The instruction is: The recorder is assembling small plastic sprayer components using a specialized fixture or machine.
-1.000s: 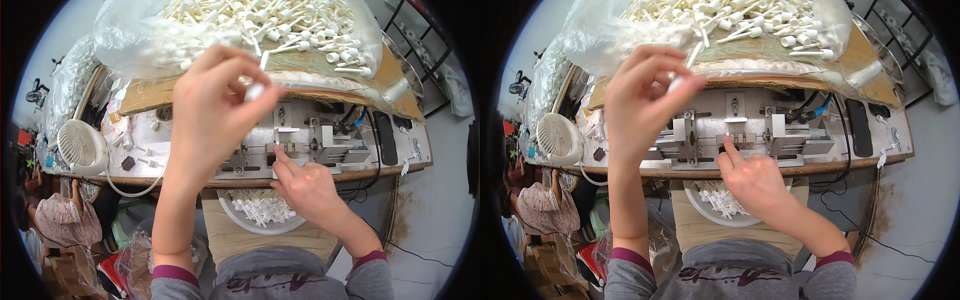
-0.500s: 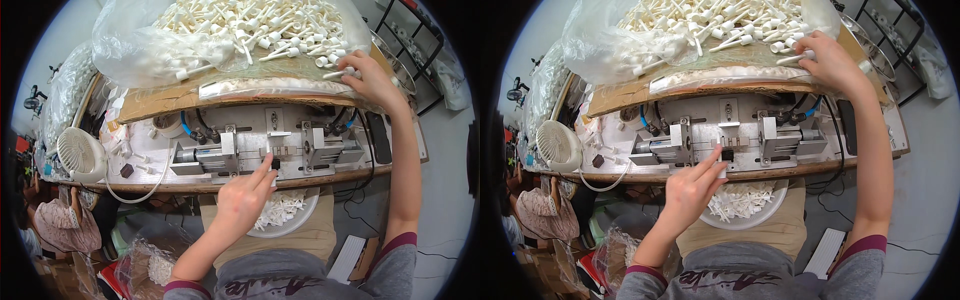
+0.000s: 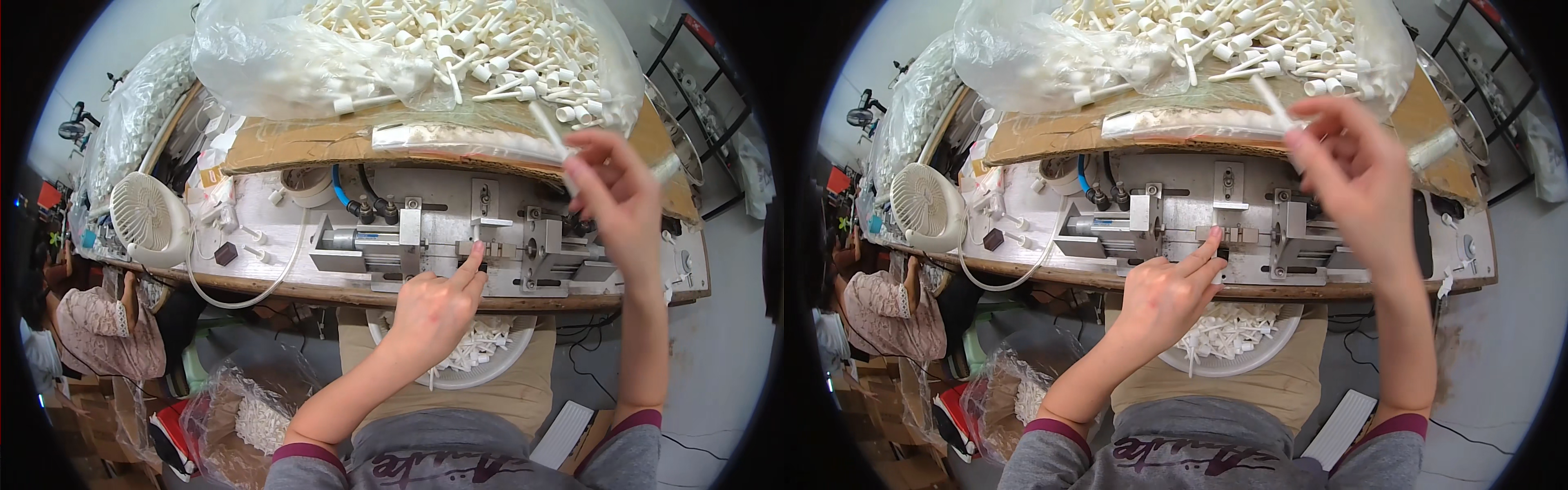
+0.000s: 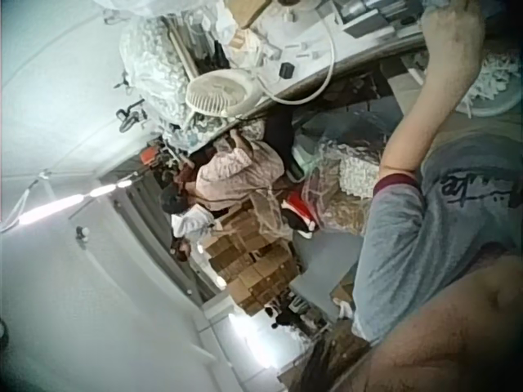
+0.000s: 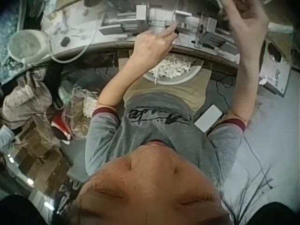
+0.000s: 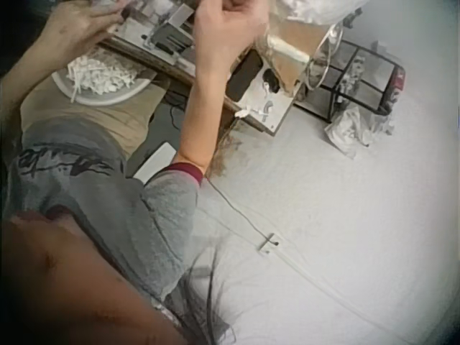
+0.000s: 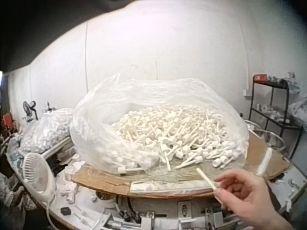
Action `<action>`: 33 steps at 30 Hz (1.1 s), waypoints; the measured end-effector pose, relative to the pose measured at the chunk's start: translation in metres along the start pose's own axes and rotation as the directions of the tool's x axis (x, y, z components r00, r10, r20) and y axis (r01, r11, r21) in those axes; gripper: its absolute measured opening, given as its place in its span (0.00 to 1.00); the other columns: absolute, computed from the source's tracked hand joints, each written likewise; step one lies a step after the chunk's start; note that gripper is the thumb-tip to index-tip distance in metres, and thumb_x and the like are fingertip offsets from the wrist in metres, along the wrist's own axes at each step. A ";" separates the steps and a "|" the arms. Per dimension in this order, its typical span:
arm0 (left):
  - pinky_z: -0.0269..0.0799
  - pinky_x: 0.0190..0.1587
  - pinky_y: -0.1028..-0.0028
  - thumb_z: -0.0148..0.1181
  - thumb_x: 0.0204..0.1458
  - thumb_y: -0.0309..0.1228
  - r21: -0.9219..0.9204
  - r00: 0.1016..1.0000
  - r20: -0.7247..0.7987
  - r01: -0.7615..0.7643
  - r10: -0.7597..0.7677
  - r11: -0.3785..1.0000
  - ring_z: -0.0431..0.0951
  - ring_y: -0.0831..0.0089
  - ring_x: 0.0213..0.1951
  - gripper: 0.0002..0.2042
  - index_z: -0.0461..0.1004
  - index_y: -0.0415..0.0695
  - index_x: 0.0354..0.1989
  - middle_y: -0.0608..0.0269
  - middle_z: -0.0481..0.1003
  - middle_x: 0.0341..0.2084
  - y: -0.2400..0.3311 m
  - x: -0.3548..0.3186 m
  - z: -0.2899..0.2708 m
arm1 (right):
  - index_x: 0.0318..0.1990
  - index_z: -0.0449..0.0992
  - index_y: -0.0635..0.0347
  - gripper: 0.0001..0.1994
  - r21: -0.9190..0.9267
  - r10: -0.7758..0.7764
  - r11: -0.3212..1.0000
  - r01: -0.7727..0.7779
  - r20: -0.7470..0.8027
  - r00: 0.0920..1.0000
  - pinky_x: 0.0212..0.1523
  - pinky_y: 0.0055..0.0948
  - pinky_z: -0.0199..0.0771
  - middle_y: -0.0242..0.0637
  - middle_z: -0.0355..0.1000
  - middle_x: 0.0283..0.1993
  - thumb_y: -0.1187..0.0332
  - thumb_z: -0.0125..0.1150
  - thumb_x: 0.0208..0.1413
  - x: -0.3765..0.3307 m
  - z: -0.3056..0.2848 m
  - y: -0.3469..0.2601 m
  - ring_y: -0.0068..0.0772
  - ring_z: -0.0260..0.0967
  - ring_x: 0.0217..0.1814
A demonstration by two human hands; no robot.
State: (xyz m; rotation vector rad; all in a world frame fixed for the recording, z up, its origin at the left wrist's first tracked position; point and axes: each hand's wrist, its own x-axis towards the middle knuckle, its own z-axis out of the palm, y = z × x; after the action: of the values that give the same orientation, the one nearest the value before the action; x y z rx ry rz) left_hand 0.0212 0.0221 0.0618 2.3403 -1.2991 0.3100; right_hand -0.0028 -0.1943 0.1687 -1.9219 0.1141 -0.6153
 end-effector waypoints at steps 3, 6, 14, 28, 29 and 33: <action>0.77 0.32 0.72 0.73 0.41 0.28 -0.194 0.987 -0.148 0.027 -0.057 0.981 0.81 0.63 0.28 0.16 0.80 0.42 0.41 0.56 0.80 0.48 0.006 0.006 -0.010 | 0.49 0.76 0.66 0.11 0.071 0.060 0.995 -0.065 0.072 0.996 0.32 0.18 0.74 0.33 0.73 0.34 0.77 0.63 0.59 -0.042 0.024 0.008 0.17 0.72 0.32; 0.79 0.36 0.71 0.74 0.40 0.23 -0.398 0.938 -0.324 -0.017 -0.122 0.917 0.82 0.61 0.34 0.19 0.78 0.39 0.43 0.55 0.80 0.40 0.017 0.016 -0.019 | 0.45 0.75 0.66 0.08 0.115 0.065 0.990 -0.079 0.121 0.991 0.38 0.24 0.81 0.36 0.76 0.36 0.79 0.63 0.58 -0.075 0.041 0.013 0.23 0.78 0.38; 0.80 0.37 0.72 0.72 0.42 0.18 -0.529 0.934 -0.254 0.084 -0.252 0.844 0.81 0.69 0.35 0.16 0.81 0.38 0.42 0.56 0.78 0.38 0.012 -0.001 -0.038 | 0.40 0.81 0.63 0.06 -0.285 -0.214 0.920 0.268 0.208 0.954 0.31 0.26 0.76 0.38 0.80 0.36 0.71 0.63 0.58 -0.009 0.009 0.007 0.30 0.78 0.33; 0.74 0.30 0.73 0.68 0.46 0.28 0.036 0.997 -0.064 -0.050 0.052 0.998 0.78 0.68 0.24 0.13 0.81 0.40 0.41 0.49 0.76 0.55 0.006 -0.002 0.004 | 0.55 0.72 0.53 0.26 -0.836 -0.154 0.363 0.411 0.381 0.911 0.55 0.41 0.73 0.41 0.71 0.48 0.81 0.62 0.45 0.107 -0.036 0.040 0.46 0.70 0.54; 0.74 0.30 0.73 0.68 0.45 0.29 0.049 0.997 -0.053 -0.056 0.059 0.997 0.77 0.68 0.23 0.13 0.80 0.40 0.40 0.49 0.76 0.55 0.005 0.001 0.003 | 0.53 0.72 0.54 0.24 -0.808 -0.165 0.398 0.435 0.403 0.900 0.54 0.41 0.73 0.41 0.70 0.46 0.80 0.63 0.45 0.106 -0.035 0.039 0.46 0.70 0.53; 0.74 0.28 0.73 0.69 0.44 0.29 0.073 0.998 0.044 -0.036 0.033 0.997 0.76 0.66 0.19 0.13 0.81 0.41 0.39 0.49 0.77 0.54 0.009 0.006 -0.001 | 0.47 0.74 0.57 0.17 -0.755 -0.231 0.486 0.440 0.375 0.898 0.50 0.41 0.73 0.40 0.71 0.44 0.76 0.65 0.47 0.101 -0.022 0.037 0.47 0.72 0.49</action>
State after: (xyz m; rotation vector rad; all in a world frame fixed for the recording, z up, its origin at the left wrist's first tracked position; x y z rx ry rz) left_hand 0.0170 0.0146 0.0674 2.4000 -1.3716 0.3264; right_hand 0.0810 -0.2636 0.1795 -3.0016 -0.1734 -0.6537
